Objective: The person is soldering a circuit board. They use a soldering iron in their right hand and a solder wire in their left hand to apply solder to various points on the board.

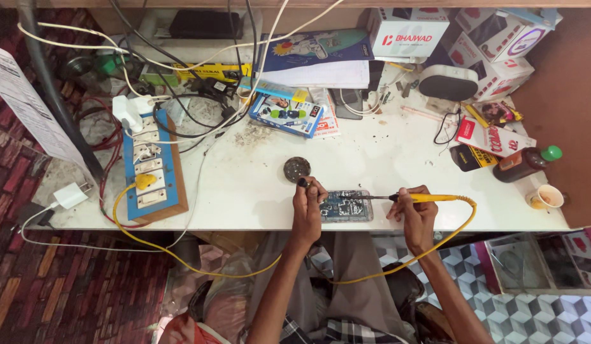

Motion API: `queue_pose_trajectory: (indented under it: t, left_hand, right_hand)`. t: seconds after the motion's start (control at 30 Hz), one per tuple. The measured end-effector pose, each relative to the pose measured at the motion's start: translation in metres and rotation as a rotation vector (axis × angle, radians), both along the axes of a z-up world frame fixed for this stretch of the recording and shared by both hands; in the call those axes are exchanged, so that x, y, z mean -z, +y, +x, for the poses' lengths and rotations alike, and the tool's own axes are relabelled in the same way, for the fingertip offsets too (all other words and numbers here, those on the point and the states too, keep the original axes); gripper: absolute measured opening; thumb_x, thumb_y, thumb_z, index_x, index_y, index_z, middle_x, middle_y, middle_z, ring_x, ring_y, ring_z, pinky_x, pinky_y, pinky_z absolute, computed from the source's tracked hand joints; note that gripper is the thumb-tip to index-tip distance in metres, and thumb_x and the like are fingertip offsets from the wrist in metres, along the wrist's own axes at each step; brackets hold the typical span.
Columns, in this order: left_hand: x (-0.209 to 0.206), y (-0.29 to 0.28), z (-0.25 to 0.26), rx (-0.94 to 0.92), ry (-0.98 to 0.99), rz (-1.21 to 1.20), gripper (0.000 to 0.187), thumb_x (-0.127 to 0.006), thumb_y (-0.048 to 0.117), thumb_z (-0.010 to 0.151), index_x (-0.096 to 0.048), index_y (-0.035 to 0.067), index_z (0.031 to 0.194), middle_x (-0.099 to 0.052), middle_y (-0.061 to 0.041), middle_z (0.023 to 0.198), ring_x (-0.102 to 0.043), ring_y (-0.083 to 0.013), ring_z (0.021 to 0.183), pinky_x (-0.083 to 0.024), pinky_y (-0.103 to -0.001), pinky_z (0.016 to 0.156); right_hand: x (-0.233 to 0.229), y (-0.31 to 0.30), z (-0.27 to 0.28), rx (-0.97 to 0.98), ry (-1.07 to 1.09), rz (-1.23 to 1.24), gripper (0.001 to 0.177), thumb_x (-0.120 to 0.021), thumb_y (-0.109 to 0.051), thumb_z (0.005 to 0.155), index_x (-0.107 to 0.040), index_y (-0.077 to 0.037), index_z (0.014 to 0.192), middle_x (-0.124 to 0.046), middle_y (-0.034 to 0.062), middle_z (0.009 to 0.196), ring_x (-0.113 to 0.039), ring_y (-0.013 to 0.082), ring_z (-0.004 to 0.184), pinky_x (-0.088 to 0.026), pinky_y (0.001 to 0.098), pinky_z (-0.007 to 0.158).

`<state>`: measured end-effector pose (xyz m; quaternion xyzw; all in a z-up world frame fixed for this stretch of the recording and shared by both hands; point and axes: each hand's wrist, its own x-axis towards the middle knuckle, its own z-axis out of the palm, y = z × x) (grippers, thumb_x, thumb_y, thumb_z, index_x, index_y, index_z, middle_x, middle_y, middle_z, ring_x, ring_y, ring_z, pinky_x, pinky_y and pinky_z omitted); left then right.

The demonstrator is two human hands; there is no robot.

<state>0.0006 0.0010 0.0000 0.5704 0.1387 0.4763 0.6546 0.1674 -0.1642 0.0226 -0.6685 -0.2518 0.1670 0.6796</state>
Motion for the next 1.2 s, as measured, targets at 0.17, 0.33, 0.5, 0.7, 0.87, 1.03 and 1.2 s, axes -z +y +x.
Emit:
queue_pose_trajectory:
  t: [0.17, 0.33, 0.5, 0.7, 0.87, 1.03, 1.2]
  left_hand:
    - [0.001, 0.0, 0.0, 0.025, -0.035, -0.036, 0.038, -0.042, 0.042, 0.113, -0.045, 0.005, 0.105, -0.044, -0.001, 0.081, -0.041, -0.0111, 0.076, -0.039, -0.029, 0.072]
    - [-0.002, 0.0, -0.001, 0.01, -0.002, -0.008, 0.038, -0.04, 0.042, 0.112, -0.045, 0.005, 0.104, -0.043, -0.001, 0.08, -0.041, -0.0108, 0.075, -0.038, -0.028, 0.071]
    - [-0.003, -0.002, -0.004, 0.008, 0.002, 0.002, 0.039, -0.04, 0.043, 0.113, -0.044, 0.005, 0.104, -0.042, -0.001, 0.08, -0.04, -0.0109, 0.075, -0.038, -0.028, 0.071]
    - [-0.004, 0.0, -0.001, 0.017, -0.024, 0.003, 0.036, -0.04, 0.039, 0.114, -0.043, 0.005, 0.102, -0.041, -0.001, 0.081, -0.039, -0.0111, 0.076, -0.037, -0.028, 0.071]
    - [-0.004, -0.002, -0.004, 0.014, -0.007, 0.004, 0.034, -0.039, 0.038, 0.114, -0.043, 0.006, 0.102, -0.042, -0.001, 0.081, -0.04, -0.0106, 0.076, -0.038, -0.028, 0.071]
    - [-0.007, -0.001, -0.003, 0.007, -0.025, 0.017, 0.034, -0.041, 0.037, 0.114, -0.044, 0.005, 0.103, -0.043, -0.001, 0.081, -0.04, -0.0107, 0.076, -0.038, -0.028, 0.071]
    - [-0.005, -0.002, -0.002, 0.015, -0.034, -0.002, 0.033, -0.042, 0.037, 0.113, -0.045, 0.005, 0.105, -0.042, -0.001, 0.08, -0.041, -0.0107, 0.076, -0.039, -0.028, 0.072]
  right_hand:
    - [0.005, 0.001, 0.001, 0.054, 0.024, 0.11, 0.022, -0.059, -0.018, 0.106, -0.048, -0.004, 0.093, -0.058, 0.0056, 0.064, -0.058, 0.0123, 0.052, -0.04, 0.0232, 0.047]
    - [0.003, -0.002, -0.003, 0.058, -0.029, 0.11, 0.024, -0.059, -0.02, 0.108, -0.048, -0.005, 0.092, -0.056, 0.005, 0.062, -0.053, 0.0103, 0.048, -0.037, 0.0224, 0.044]
    - [-0.003, 0.002, -0.005, 0.099, -0.022, 0.021, 0.023, -0.058, -0.02, 0.106, -0.049, -0.005, 0.091, -0.059, 0.0049, 0.063, -0.056, 0.0099, 0.049, -0.039, 0.0223, 0.045]
    - [-0.004, 0.003, -0.005, 0.063, -0.071, 0.129, 0.024, -0.06, -0.017, 0.107, -0.046, -0.006, 0.09, -0.054, 0.0035, 0.063, -0.048, 0.0083, 0.048, -0.039, 0.0233, 0.044]
    - [-0.003, 0.002, -0.006, 0.075, -0.06, 0.098, 0.025, -0.06, -0.017, 0.107, -0.046, -0.006, 0.089, -0.053, 0.0033, 0.061, -0.047, 0.0079, 0.046, -0.036, 0.0231, 0.043]
    - [-0.005, 0.003, -0.006, 0.094, -0.023, 0.066, 0.024, -0.059, -0.019, 0.106, -0.047, -0.007, 0.089, -0.056, 0.0037, 0.061, -0.052, 0.0087, 0.046, -0.036, 0.0223, 0.043]
    - [-0.001, 0.0, -0.003, 0.072, -0.048, 0.072, 0.027, -0.061, -0.019, 0.109, -0.047, -0.006, 0.089, -0.053, 0.0038, 0.062, -0.046, 0.0086, 0.046, -0.035, 0.0232, 0.043]
